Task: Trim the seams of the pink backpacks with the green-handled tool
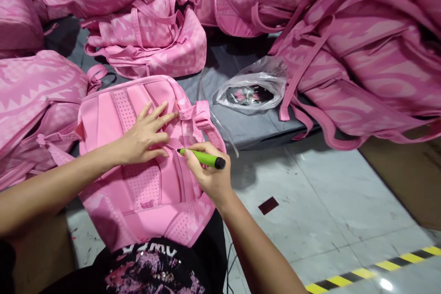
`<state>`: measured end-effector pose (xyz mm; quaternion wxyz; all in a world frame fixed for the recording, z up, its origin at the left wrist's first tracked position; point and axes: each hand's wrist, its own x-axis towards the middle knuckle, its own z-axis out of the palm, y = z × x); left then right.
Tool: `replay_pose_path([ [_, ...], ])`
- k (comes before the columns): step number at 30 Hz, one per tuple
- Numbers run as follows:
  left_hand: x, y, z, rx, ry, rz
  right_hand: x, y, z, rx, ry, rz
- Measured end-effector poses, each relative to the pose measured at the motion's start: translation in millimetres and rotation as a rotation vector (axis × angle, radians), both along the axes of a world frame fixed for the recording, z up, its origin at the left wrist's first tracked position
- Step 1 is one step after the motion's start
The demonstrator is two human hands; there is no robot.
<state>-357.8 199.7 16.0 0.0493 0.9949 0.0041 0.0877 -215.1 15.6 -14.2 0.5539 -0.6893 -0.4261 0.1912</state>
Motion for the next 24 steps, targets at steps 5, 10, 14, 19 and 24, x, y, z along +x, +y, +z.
replay_pose_path([
  [5, -0.5, -0.3, -0.6, 0.007, -0.005, -0.007, -1.6, 7.6, 1.6, -0.016, -0.069, 0.033],
  [10, -1.1, 0.2, -0.7, -0.019, -0.003, -0.004, -1.0, 8.9, 9.8, -0.052, -0.136, 0.05],
  [14, -2.1, -0.3, -0.9, -0.036, 0.008, 0.003, -0.3, 11.0, 12.5, -0.006, -0.154, 0.074],
  [19, -2.5, -0.6, -1.2, -0.026, 0.001, 0.001, -1.0, 10.9, 14.5, -0.044, -0.131, 0.063],
  [24, -2.8, -0.2, -1.8, -0.004, -0.008, -0.005, -1.3, 10.7, 13.9, -0.052, -0.078, 0.051],
])
